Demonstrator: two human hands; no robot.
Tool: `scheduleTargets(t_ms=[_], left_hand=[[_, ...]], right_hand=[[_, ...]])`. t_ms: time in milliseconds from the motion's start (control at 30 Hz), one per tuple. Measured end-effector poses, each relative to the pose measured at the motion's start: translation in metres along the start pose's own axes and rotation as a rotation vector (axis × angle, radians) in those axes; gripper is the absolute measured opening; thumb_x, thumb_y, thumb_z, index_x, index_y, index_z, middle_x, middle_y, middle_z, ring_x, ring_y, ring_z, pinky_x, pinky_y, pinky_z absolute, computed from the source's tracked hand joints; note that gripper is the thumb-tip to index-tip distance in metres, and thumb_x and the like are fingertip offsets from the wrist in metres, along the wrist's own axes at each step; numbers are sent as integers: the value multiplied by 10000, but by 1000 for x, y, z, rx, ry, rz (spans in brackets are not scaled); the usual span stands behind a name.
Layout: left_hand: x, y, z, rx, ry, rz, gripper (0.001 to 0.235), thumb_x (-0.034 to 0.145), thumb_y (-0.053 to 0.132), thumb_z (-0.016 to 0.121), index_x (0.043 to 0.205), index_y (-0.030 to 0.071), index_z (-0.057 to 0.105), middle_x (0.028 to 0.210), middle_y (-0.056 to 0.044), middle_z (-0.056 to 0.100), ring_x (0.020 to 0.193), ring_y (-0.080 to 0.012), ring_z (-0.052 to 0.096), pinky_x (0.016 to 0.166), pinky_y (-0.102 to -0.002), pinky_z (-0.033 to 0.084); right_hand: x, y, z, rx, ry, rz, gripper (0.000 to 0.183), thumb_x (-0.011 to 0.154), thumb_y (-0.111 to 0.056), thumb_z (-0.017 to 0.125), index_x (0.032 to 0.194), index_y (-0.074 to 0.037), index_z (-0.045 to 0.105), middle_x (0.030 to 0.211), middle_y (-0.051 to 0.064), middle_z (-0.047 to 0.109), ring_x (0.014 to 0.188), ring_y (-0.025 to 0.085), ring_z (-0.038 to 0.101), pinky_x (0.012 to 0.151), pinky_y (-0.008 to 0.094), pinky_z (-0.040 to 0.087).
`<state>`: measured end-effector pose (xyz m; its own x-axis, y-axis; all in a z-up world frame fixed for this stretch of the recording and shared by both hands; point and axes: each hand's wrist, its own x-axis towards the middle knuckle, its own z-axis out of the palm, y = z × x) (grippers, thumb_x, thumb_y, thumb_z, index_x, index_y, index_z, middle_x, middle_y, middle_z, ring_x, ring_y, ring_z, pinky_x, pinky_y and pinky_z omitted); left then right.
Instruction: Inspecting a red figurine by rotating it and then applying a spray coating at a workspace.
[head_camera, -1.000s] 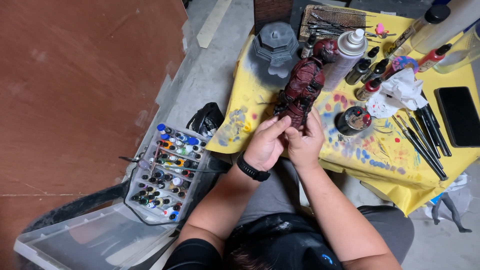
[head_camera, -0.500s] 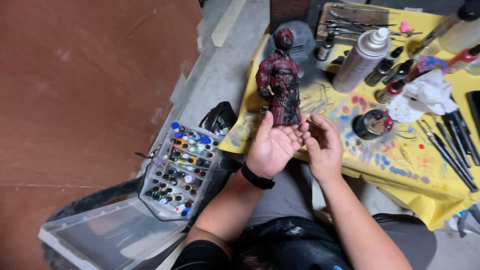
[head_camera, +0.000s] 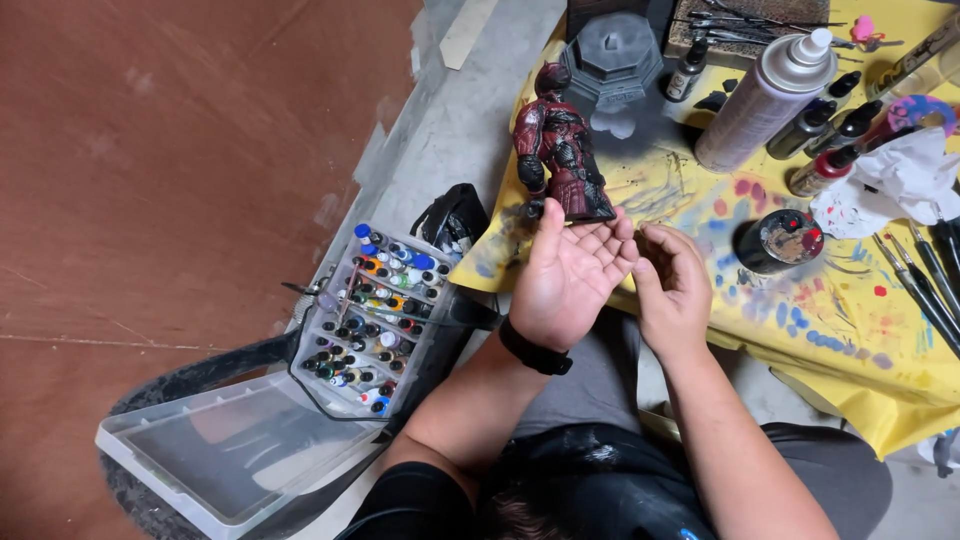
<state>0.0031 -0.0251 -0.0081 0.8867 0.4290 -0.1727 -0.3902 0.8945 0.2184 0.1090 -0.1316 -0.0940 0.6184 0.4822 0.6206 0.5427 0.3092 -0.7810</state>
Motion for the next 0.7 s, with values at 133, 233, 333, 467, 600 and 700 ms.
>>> scheduleTargets(t_ms=[133, 233, 333, 467, 600, 700], left_hand=[[1, -2, -2, 27, 5, 19, 592, 1027, 567, 659, 1177, 8, 537, 1251, -143, 605, 1205, -259, 609, 1085, -407, 502], [2, -3, -5, 38, 11, 29, 565, 1029, 547, 663, 1175, 19, 526, 1256, -133, 589, 1218, -251, 596, 1096, -397, 491], [4, -4, -9, 54, 14, 35, 559, 1024, 541, 673, 1180, 23, 532, 1258, -125, 590, 1223, -242, 595, 1099, -391, 489], [4, -5, -11, 53, 13, 41, 527, 1031, 518, 674, 1168, 26, 545, 1250, -124, 592, 1220, -240, 594, 1098, -386, 487], [4, -5, -11, 55, 7, 46, 490, 1034, 506, 674, 1137, 39, 565, 1222, -112, 606, 1208, -232, 602, 1091, -378, 491], [4, -5, -10, 53, 8, 52, 476, 1035, 497, 676, 1127, 41, 576, 1217, -114, 612, 1201, -234, 607, 1085, -376, 498]], right_hand=[[0, -1, 1, 7, 1, 4, 316, 998, 55, 624, 1296, 145, 571, 1282, 261, 567, 1236, 379, 598, 1027, 467, 502], [-1, -2, 2, 28, 3, 15, 308, 1000, 72, 612, 1296, 145, 567, 1286, 261, 562, 1234, 371, 597, 1034, 470, 501], [-1, -1, 2, 29, 5, 11, 303, 1003, 69, 615, 1292, 147, 566, 1280, 263, 562, 1231, 376, 602, 1032, 473, 504], [-1, -2, 3, 24, 9, 15, 305, 1004, 62, 621, 1294, 142, 567, 1281, 255, 564, 1234, 371, 601, 1034, 469, 504], [-2, -2, 3, 16, 11, 12, 304, 1004, 64, 622, 1292, 144, 568, 1279, 262, 562, 1238, 385, 598, 1037, 475, 502], [-2, -4, 3, 19, 9, 19, 299, 1008, 66, 615, 1292, 144, 563, 1279, 263, 558, 1240, 379, 595, 1040, 476, 499]])
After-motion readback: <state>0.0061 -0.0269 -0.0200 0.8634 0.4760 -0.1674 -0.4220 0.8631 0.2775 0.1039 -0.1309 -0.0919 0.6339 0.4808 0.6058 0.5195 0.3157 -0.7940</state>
